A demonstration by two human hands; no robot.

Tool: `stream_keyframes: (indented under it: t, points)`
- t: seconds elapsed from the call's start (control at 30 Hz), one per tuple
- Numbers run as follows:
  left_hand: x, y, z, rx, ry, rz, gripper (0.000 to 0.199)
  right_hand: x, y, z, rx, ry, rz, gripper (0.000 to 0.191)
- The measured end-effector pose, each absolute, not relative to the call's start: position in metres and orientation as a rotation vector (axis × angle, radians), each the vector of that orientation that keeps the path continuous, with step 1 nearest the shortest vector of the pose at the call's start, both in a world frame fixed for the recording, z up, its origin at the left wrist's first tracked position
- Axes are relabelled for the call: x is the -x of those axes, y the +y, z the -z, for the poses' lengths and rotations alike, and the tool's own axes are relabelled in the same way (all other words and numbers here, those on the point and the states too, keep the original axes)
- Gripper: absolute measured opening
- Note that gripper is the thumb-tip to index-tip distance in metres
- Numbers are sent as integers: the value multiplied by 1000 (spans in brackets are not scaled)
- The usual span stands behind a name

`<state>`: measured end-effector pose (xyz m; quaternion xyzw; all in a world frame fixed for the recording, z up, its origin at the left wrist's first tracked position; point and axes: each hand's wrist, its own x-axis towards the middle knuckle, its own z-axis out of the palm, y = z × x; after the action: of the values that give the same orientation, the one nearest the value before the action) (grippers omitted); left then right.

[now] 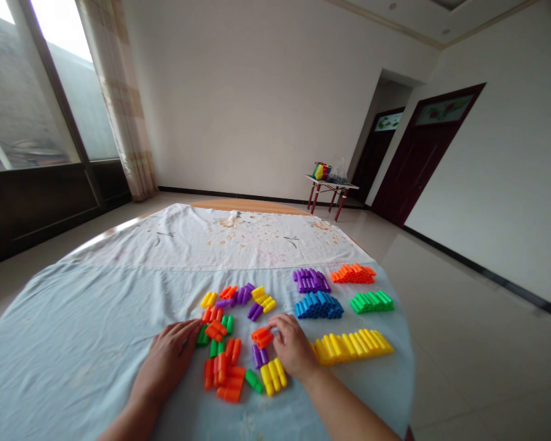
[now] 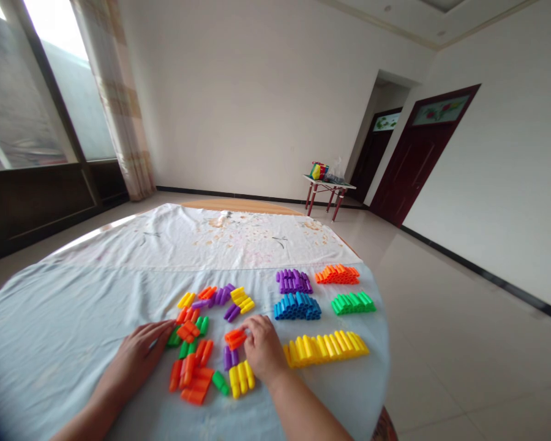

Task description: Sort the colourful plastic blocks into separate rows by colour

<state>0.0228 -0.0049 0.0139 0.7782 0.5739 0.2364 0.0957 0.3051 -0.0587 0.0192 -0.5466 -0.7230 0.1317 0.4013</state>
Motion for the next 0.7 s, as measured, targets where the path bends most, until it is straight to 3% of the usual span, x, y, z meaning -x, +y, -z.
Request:
stream_keyframes:
  t: [0.1,0.27,0.7]
  points:
    - [-23,-4,-14,-2288,1700,-679,42,-298,-61,-24,1474,-1741,-366,21]
    - [-23,-4,-13,-2288,1708,-657,45,-288,-59,-37,1568,-1747,-563,45]
    - [-6,16,12,-2362,1639,-736,47,-299,-29,-41,1542,-2103,-414,56]
